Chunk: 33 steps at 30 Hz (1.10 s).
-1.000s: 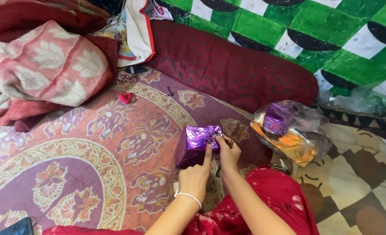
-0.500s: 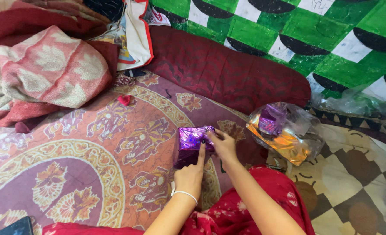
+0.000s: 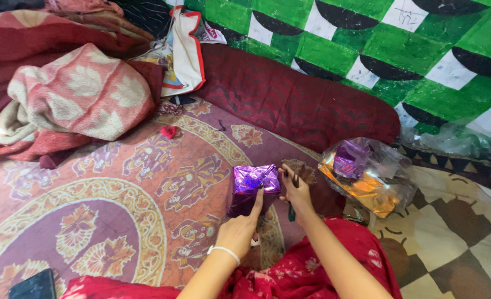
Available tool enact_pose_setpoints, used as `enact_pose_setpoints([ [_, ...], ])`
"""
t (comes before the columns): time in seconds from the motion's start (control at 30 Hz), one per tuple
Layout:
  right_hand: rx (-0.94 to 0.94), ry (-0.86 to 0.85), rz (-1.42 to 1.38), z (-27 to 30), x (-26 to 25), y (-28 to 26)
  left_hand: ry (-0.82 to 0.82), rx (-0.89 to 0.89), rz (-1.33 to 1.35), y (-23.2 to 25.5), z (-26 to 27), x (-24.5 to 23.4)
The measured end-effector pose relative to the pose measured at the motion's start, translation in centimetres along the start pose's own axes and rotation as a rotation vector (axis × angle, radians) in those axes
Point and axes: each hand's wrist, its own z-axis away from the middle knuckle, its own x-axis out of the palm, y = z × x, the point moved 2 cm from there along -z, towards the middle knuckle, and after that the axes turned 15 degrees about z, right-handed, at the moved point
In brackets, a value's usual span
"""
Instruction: The person wraps a small rectangular box with purple metallic paper, folding edges and securing them with clear tape. They repeatedly apply tape to the seams and corners, then inspect the finished package.
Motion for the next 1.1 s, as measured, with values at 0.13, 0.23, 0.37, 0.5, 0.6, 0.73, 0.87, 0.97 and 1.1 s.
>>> enact_pose_setpoints([
  [0.13, -0.473, -0.229, 0.122, 0.3, -1.1, -0.8, -0.04, 0.061, 0.198, 0.5, 3.7, -3.8],
  [0.23, -0.704, -0.183, 0.258, 0.3, -1.7, -2.2, -0.059, -0.016, 0.338, 1.4, 5.1, -6.2],
  [0.37, -0.655, 0.061, 0.125, 1.3, -2.2, -3.9, -0.023, -0.011, 0.6, 2.5, 5.8, -8.9],
  [0.5, -0.621, 0.08, -0.045, 4.0, -1.6, -5.3, 0.023, 0.009, 0.833, 3.5, 6.1, -10.9],
  [0.6, -0.292, 0.097, 0.038, 6.3, -1.6, -6.6, 0.135, 0.111, 0.906, 4.9, 6.3, -12.3],
  [0.73, -0.303, -0.272, -0.015, 10.1, -1.7, -9.4, 0.257, 0.283, 1.08, 6.7, 6.8, -13.9],
  [0.87, -0.246, -0.317, 0.03, 12.0, -2.2, -11.0, 0.343, 0.378, 1.268, 8.2, 6.9, -14.8],
  [0.97, -0.247, -0.334, 0.168, 10.5, -2.0, -11.2, 0.361, 0.474, 1.323, 8.7, 6.9, -15.5],
  [1.1, -0.193, -0.572, 0.342, 8.4, -1.6, -10.8, 0.402, 0.459, 1.288, 8.7, 6.7, -16.5],
])
